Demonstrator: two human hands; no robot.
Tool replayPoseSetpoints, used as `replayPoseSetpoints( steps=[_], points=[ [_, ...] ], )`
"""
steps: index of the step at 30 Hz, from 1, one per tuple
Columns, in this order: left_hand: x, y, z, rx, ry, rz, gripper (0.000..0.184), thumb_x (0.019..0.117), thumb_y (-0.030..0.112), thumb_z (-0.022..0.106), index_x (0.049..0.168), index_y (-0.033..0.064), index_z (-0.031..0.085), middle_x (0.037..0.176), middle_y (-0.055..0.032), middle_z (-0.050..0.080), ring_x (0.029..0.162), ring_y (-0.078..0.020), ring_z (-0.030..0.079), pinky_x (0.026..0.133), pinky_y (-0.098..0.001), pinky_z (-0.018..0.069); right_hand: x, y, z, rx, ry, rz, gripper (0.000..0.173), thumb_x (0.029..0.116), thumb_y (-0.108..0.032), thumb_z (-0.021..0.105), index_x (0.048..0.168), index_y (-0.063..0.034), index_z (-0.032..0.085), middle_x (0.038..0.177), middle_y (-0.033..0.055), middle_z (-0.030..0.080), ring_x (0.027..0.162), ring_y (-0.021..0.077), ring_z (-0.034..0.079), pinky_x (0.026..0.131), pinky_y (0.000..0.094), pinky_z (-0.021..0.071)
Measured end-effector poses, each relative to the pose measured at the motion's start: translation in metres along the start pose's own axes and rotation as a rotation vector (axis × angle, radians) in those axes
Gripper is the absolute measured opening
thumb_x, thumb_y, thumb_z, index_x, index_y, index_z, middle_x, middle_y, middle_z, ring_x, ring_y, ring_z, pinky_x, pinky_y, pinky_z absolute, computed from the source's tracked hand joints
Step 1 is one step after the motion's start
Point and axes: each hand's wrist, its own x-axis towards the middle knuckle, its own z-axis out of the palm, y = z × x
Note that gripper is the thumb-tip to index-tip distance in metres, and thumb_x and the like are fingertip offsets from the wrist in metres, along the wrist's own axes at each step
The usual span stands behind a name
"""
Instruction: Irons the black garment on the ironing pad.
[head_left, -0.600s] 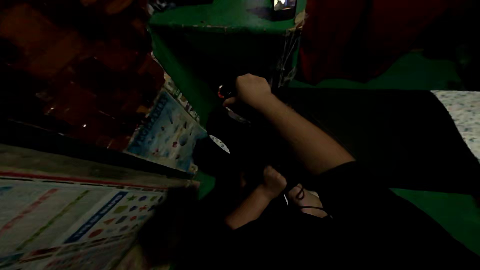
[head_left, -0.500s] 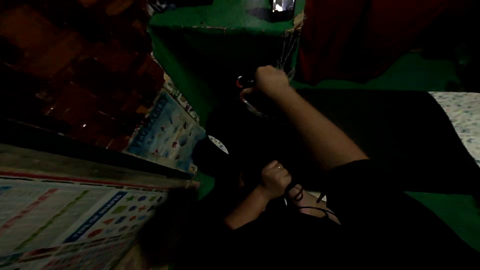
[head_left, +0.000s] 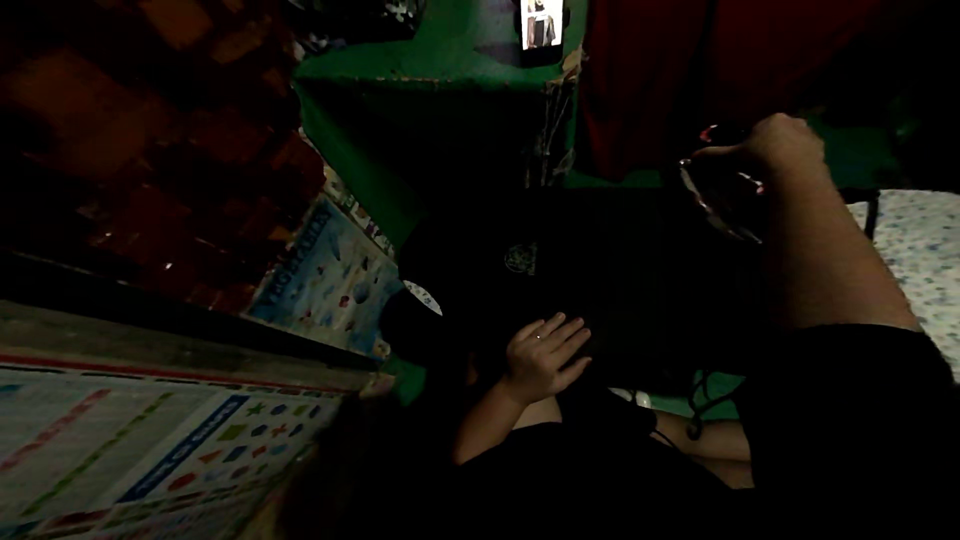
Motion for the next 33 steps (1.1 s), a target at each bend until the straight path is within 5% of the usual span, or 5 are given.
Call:
replayPoseSetpoints(
  steps=[8,20,28,33],
  points=[
    [0.000,0.009,0.003,0.070,-0.013,-0.033,0.040,0.0932,0.052,0.061,0.117,0.0248,0.078,0.124,0.0014,0.075,0.118,-0.0191,0.069,0.097,-0.0411,0.0511,-0.005,0.027,0.001,0.069,-0.222,-0.472,0.052,0.0873,-0.040,0.083,0.115,0.0031,0.072,0.107,0.0318,0.069,0.104,0.0517,0.064,0.091,0.0755,0.0437],
    [-0.002,0.007,0.004,0.066,-0.005,-0.041,0.031,0.0922,0.028,0.062,0.118,0.0241,0.078,0.125,0.0017,0.074,0.120,-0.0202,0.068,0.097,-0.0398,0.0518,-0.027,-0.080,0.028,-0.001,-0.257,-0.597,0.059,0.0853,-0.055,0.080,0.110,-0.0019,0.074,0.106,0.0258,0.071,0.105,0.0472,0.066,0.091,0.0736,0.0459],
    [0.001,0.008,0.002,0.027,-0.031,-0.062,0.031,0.0922,0.024,0.064,0.120,0.0215,0.077,0.125,0.0001,0.074,0.120,-0.0221,0.068,0.098,-0.0423,0.0526,-0.044,-0.141,0.037,-0.096,-0.166,-0.305,0.072,0.0880,-0.065,0.072,0.111,0.0032,0.069,0.117,0.0259,0.068,0.114,0.0434,0.065,0.090,0.0656,0.0498],
    [-0.002,0.008,0.004,0.009,-0.008,-0.051,0.030,0.0927,0.025,0.063,0.119,0.0205,0.078,0.125,-0.0008,0.074,0.120,-0.0229,0.069,0.098,-0.0432,0.0521,-0.012,-0.122,0.043,-0.021,-0.256,-0.566,0.067,0.0866,-0.058,0.077,0.113,0.0038,0.070,0.111,0.0293,0.069,0.109,0.0490,0.065,0.092,0.0737,0.0459]
  ],
)
